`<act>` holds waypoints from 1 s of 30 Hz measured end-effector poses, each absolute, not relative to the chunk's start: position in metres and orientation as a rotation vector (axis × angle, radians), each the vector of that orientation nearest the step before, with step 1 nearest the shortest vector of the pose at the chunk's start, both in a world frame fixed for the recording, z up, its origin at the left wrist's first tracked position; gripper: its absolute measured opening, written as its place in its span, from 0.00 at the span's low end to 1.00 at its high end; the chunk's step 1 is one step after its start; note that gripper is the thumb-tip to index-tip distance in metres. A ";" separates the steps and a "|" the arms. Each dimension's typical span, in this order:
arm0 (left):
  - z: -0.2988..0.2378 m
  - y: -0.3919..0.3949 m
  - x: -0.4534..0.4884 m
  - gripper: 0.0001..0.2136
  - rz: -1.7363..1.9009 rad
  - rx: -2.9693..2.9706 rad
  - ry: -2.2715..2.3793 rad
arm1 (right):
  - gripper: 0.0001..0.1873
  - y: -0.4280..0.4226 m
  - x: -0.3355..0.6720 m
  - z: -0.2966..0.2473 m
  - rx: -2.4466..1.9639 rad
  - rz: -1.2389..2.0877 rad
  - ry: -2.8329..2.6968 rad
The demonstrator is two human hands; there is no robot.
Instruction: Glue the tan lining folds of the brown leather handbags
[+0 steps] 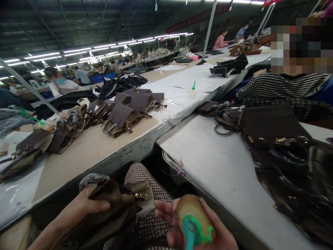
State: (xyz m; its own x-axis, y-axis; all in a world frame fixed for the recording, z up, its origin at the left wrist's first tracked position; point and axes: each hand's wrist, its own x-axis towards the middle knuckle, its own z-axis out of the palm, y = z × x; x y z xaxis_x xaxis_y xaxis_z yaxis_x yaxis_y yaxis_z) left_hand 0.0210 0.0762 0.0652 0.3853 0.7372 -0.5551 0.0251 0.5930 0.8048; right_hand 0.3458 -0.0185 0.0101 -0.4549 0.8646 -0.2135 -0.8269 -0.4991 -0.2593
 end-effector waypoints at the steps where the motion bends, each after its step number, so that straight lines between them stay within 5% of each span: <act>1: 0.065 0.072 0.023 0.18 0.511 0.839 1.092 | 0.34 -0.013 0.345 0.014 -0.401 2.043 -0.158; 13: 0.029 0.050 0.048 0.03 0.651 1.671 0.996 | 0.28 0.003 0.317 0.013 -0.543 2.046 -0.162; 18: 0.022 0.048 0.050 0.16 0.596 2.080 0.870 | 0.30 0.000 0.332 0.018 -0.546 2.032 -0.125; 24: 0.027 0.050 0.058 0.10 0.510 2.534 0.628 | 0.27 -0.004 0.327 0.031 -0.502 2.063 -0.065; 30: 0.047 0.048 0.073 0.18 0.441 2.981 0.494 | 0.30 0.008 0.299 0.047 -0.499 2.062 0.111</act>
State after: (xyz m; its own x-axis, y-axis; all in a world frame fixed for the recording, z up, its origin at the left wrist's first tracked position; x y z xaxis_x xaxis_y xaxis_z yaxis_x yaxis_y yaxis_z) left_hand 0.0735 0.0476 0.0475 0.9062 0.3276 0.2673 0.3023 -0.9440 0.1320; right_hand 0.2988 0.0082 0.0468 -0.4419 0.8067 -0.3924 -0.8440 -0.5221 -0.1228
